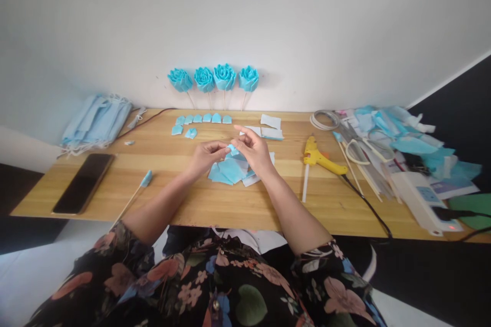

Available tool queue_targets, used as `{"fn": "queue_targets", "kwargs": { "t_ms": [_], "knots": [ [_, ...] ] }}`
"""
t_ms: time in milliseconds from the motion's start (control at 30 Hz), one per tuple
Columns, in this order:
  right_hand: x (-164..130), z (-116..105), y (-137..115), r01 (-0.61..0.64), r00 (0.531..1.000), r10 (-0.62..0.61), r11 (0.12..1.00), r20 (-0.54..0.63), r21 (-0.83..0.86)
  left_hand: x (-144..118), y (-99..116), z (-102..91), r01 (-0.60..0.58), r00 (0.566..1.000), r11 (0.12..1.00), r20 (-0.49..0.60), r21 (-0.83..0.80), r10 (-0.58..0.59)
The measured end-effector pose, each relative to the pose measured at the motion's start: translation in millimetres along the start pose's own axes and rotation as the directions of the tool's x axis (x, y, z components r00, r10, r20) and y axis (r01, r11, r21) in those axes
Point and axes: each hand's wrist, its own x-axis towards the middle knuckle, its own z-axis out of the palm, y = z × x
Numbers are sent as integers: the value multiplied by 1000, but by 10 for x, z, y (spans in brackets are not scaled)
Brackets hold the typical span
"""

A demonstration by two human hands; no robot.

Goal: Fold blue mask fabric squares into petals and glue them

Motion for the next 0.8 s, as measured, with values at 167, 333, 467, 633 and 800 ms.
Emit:
{"fn": "queue_targets", "kwargs": {
  "t_ms": [167, 333, 467, 633, 800],
  "knots": [
    [-32, -16, -48, 70, 997, -71, 986, 3, -151, 11, 34, -32, -31, 998, 999, -49, -7, 31],
    [-64, 19, -125, 133, 991, -131, 927, 31, -350, 32, 41, -51, -41, 999, 994, -12, -103, 40],
    [-59, 1, -108, 238, 970, -220, 804, 99, -545, 42, 31, -69, -4, 997, 998, 74, -64, 9],
    [-20, -86, -77, 393, 917, -311, 596, 251, -700, 32, 54, -105, -47, 988, 992, 150, 120, 28],
    [-4, -116, -75, 461, 884, -343, 521, 318, -718, 16, 88, -121, -145, 983, 953, 152, 267, 107]
  ]
}}
